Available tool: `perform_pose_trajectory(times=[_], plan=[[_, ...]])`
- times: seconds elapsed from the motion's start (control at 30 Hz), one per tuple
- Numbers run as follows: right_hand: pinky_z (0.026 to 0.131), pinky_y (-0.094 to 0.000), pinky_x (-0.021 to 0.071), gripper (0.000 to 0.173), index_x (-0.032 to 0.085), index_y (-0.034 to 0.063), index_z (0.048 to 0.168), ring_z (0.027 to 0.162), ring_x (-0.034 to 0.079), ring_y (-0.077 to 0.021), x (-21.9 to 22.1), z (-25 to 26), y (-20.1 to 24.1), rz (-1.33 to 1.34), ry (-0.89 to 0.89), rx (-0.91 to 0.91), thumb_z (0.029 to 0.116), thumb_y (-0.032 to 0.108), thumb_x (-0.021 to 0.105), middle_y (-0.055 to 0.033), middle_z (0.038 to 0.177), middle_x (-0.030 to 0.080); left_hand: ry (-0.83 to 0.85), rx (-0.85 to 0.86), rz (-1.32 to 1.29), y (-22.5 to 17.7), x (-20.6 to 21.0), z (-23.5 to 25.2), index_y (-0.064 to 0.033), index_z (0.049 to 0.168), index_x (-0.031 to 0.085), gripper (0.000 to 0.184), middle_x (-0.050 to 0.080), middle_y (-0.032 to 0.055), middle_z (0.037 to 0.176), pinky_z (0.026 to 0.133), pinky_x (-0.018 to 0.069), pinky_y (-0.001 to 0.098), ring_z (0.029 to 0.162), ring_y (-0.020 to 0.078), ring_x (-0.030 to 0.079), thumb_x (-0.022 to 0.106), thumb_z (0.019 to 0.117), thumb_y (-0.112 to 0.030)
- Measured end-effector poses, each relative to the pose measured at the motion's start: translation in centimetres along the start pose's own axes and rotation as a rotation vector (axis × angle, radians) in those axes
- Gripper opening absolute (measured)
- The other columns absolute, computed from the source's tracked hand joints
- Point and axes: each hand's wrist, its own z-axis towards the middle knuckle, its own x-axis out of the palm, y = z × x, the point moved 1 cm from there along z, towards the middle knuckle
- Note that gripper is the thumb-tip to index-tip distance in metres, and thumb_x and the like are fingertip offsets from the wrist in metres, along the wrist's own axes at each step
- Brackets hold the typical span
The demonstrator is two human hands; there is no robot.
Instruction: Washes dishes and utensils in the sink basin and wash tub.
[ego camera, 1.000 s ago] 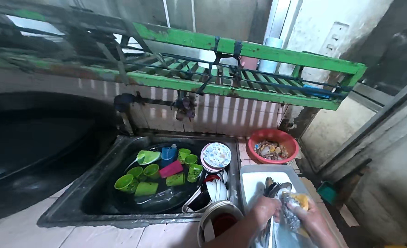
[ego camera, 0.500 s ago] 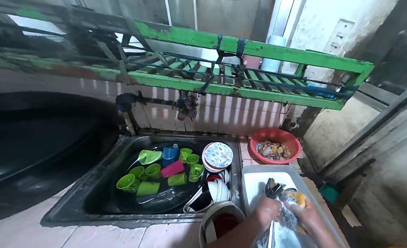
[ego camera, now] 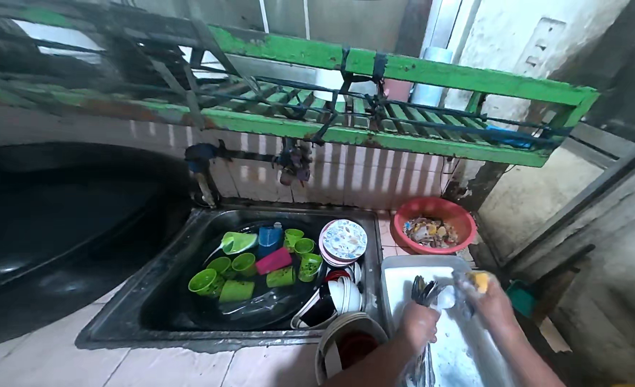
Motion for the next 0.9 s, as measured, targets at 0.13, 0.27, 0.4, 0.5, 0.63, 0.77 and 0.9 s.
perform_pose_trajectory(times=[0.13,0.27,0.4,0.5,0.63,0.77,0.9], plan=[[0.093,-0.0525,0.0546,0.059,0.046,-0.0014,0.143,0.106,0.066,-0.0321,-1.0,-0.2,-0.5,0.204,0.020,0.015,0.0949,0.023,0.071,-0.0238,0.122,0.064,0.169,-0.004,-0.145,-0.2,-0.2,-0.8,-0.0029,0.106,0.058,0.008,0.056,0.0020,0.076,0.051,0.0515,0.0237,0.054,0.0090,0.054,0.060,0.1019,-0.009],[0.096,-0.0553,0.0525,0.044,0.059,0.0014,0.134,0.107,0.068,-0.0325,-2.5,-1.7,0.7,0.002,0.079,-0.076,0.0972,0.022,0.070,-0.0213,0.117,0.069,0.319,0.041,-0.123,-0.2,0.0,-1.1,-0.0034,0.114,0.058,0.014,0.060,0.0028,0.083,0.057,0.0548,0.0245,0.059,0.0102,0.059,0.060,0.1035,-0.013],[0.083,-0.0530,0.0558,0.042,0.053,0.0017,0.138,0.093,0.068,-0.0291,-4.6,-0.2,-0.6,0.323,-0.232,0.004,0.1022,0.023,0.063,-0.0203,0.111,0.067,0.273,0.016,-0.090,0.2,-0.1,-0.6,-0.0039,0.120,0.058,0.021,0.057,0.0010,0.081,0.054,0.0511,0.0226,0.057,0.0089,0.055,0.060,0.1046,-0.018],[0.074,-0.0453,0.0600,0.047,0.045,-0.0001,0.142,0.083,0.069,-0.0234,-1.7,-0.9,-1.0,0.540,-0.202,0.087,0.1033,0.024,0.060,-0.0174,0.104,0.066,0.239,0.024,-0.133,0.1,0.1,-0.5,-0.0023,0.117,0.059,0.019,0.054,0.0001,0.077,0.051,0.0489,0.0208,0.052,0.0075,0.050,0.059,0.1051,-0.017],[0.078,-0.0450,0.0591,0.047,0.051,-0.0038,0.135,0.086,0.069,-0.0246,1.9,-3.1,0.3,0.482,-0.015,0.157,0.0961,0.017,0.069,-0.0189,0.103,0.068,0.252,0.050,-0.087,-0.2,-0.3,-1.3,-0.0041,0.109,0.059,0.018,0.058,0.0001,0.077,0.051,0.0486,0.0206,0.053,0.0066,0.052,0.057,0.1065,-0.022],[0.072,-0.0413,0.0606,0.040,0.051,0.0000,0.136,0.079,0.069,-0.0207,-3.1,-0.9,-0.3,0.500,0.015,0.134,0.1017,0.017,0.061,-0.0150,0.098,0.068,0.255,0.122,-0.278,-0.3,-0.6,-1.2,-0.0002,0.119,0.067,0.023,0.072,0.0082,0.105,0.079,0.0554,0.0319,0.094,0.0156,0.069,0.056,0.1055,-0.016],[0.084,-0.0409,0.0579,0.044,0.054,0.0035,0.136,0.092,0.068,-0.0209,-4.4,-1.7,0.5,0.092,0.545,0.200,0.0976,0.019,0.068,-0.0142,0.108,0.068,0.247,0.166,-0.332,-0.5,-0.6,-1.4,-0.0035,0.127,0.066,0.031,0.067,0.0096,0.127,0.098,0.0529,0.0369,0.116,0.0177,0.064,0.064,0.1016,-0.021]])
